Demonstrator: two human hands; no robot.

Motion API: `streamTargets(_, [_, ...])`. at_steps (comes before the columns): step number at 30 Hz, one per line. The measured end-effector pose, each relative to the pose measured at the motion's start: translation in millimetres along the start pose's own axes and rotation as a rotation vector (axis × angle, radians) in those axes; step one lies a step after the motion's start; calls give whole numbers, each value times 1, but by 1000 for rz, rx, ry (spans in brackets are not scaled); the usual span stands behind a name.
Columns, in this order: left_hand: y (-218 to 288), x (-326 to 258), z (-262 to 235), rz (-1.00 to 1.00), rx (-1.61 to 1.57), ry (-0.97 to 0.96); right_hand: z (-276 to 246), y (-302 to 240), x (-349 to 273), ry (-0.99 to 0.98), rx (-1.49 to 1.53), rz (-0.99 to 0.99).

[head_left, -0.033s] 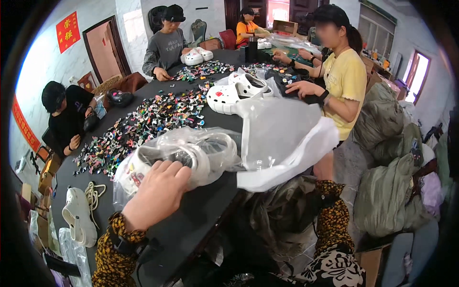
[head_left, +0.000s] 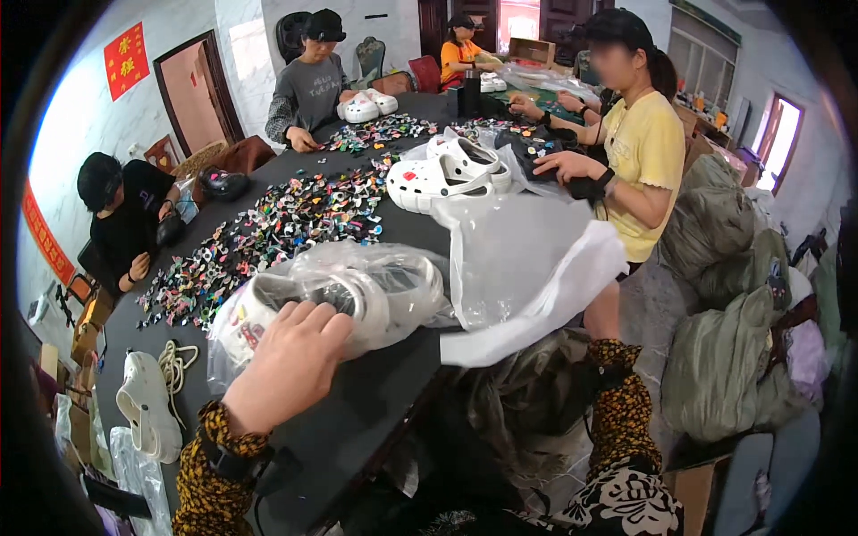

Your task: Attaching decorative charms to the holes of foam-clog style shoes.

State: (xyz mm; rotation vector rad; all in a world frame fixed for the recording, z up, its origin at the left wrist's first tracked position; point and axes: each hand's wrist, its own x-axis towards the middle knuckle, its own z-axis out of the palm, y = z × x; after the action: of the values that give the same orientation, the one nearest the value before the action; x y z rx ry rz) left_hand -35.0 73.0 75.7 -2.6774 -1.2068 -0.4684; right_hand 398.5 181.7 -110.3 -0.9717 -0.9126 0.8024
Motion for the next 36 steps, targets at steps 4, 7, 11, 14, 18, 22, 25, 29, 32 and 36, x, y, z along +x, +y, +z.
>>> streamTargets(4, [-8,-19,-10,15,66,-27,5,10,-33,-12,-427,-227])
streamTargets(7, [-12,-35,-5,24,49,-66,6,24,-48,125,-155,52])
streamTargets(11, [-14,-52,3,-12,-3,-150,-12,27,-54,86,-267,60])
streamTargets(14, [-11,-55,1,-42,7,-235,-27,21,-58,153,-227,166])
streamTargets(18, [-1,-44,-10,-190,-64,-216,-37,21,-58,307,-258,272])
streamTargets(22, [8,-14,-4,-52,-113,61,-57,35,-72,387,-55,205])
streamTargets(25, [14,10,12,12,-103,102,-82,49,-84,355,85,281])
streamTargets(29, [15,30,35,-19,-26,8,-111,61,-100,370,256,427])
streamTargets(32, [10,40,49,-153,63,-206,-127,66,-113,450,254,399])
streamTargets(36, [0,50,65,-159,83,-140,-139,73,-124,533,381,377])
